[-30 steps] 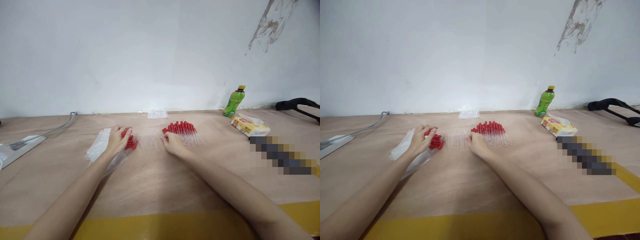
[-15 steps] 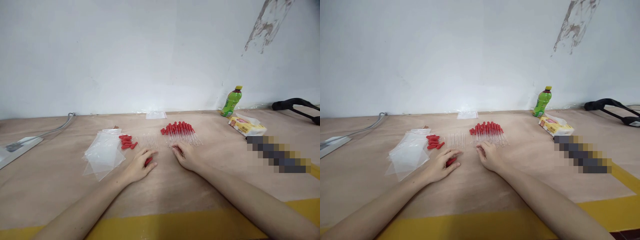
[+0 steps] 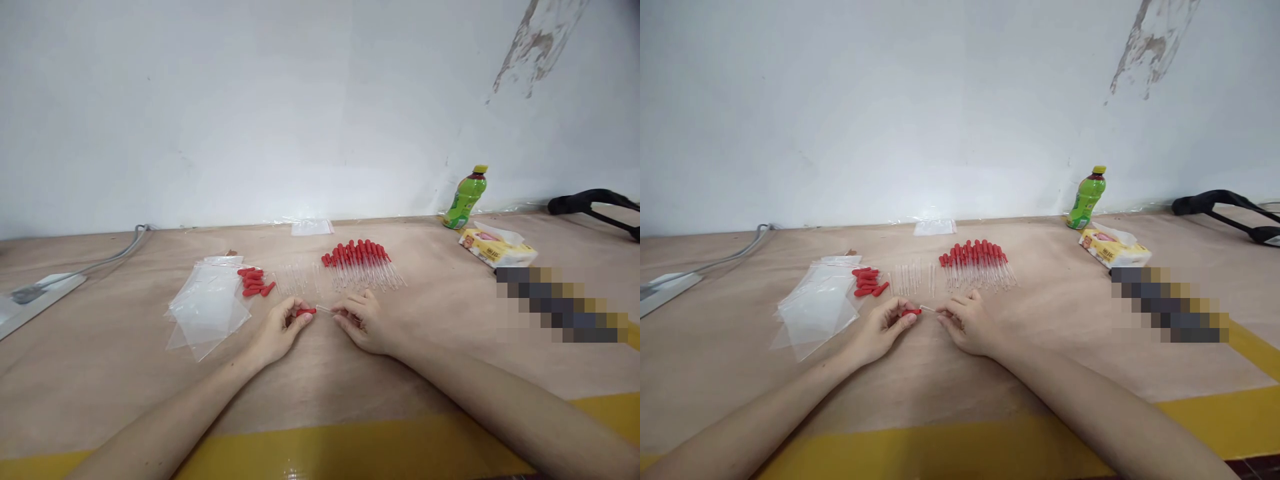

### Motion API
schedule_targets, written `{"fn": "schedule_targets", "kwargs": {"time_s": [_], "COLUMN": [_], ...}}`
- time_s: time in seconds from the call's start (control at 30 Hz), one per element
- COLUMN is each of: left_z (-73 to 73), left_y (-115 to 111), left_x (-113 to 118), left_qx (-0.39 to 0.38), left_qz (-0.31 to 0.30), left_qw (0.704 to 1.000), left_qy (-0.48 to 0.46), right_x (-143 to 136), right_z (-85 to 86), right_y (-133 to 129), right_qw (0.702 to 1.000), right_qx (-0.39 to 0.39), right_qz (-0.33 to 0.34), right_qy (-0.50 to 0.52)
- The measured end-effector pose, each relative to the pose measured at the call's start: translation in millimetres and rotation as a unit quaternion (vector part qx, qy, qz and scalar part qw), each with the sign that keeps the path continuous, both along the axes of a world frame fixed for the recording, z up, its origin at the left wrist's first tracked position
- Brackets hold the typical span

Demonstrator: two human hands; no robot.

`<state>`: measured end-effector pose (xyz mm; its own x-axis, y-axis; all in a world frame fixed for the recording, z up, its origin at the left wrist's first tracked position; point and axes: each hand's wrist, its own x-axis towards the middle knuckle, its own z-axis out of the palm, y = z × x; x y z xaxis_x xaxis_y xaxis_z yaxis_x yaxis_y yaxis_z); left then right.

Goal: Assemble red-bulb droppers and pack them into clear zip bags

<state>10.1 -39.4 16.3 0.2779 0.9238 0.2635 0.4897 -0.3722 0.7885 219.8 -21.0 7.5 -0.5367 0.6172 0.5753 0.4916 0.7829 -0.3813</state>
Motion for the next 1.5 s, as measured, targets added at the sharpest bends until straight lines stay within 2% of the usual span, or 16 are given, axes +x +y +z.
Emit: {"fn": "schedule_targets", "kwargs": {"time_s": [0.17, 0.3, 0.47, 0.67, 0.87, 1.07, 1.3, 1.5], "left_z": [-4.4, -3.7, -4.0, -1.6, -0.7, 0.1, 0.3, 0.8], "left_y": [1.9, 1.5, 0.9, -3.9, -4.7, -3.4, -6.5, -7.7], "left_x": [0.4, 2.5, 4.2, 4.6, 5.2, 2.9, 2.5, 1.9], "left_qx": [-0.049, -0.068, -0.084, -0.085, -0.053, 0.018, 0.034, 0.042], "left_qz": [-0.026, -0.031, -0.003, -0.031, -0.011, 0.003, -0.015, -0.029], "left_qw": [0.993, 0.991, 0.991, 0.992, 0.998, 0.999, 0.998, 0.996], "left_qy": [-0.101, -0.108, -0.108, -0.090, -0.028, 0.036, 0.060, 0.074], "right_x": [-1.2, -1.6, -1.5, 3.5, 3.9, 1.3, -3.9, -10.4], "right_z": [-2.3, -3.6, -3.4, 4.3, 1.3, -0.1, -1.1, -3.6], "right_y": [1.2, 1.7, 3.9, 8.9, 8.4, 5.8, 5.4, 5.1], "right_qw": [1.000, 1.000, 0.999, 0.997, 0.993, 1.000, 0.998, 0.998], "right_qx": [0.010, 0.005, -0.015, -0.015, 0.090, 0.023, 0.053, 0.040], "right_qz": [0.008, 0.011, 0.031, 0.056, 0.031, 0.003, 0.032, 0.034], "right_qy": [0.006, 0.006, 0.001, -0.057, -0.071, 0.015, -0.021, -0.043]}}
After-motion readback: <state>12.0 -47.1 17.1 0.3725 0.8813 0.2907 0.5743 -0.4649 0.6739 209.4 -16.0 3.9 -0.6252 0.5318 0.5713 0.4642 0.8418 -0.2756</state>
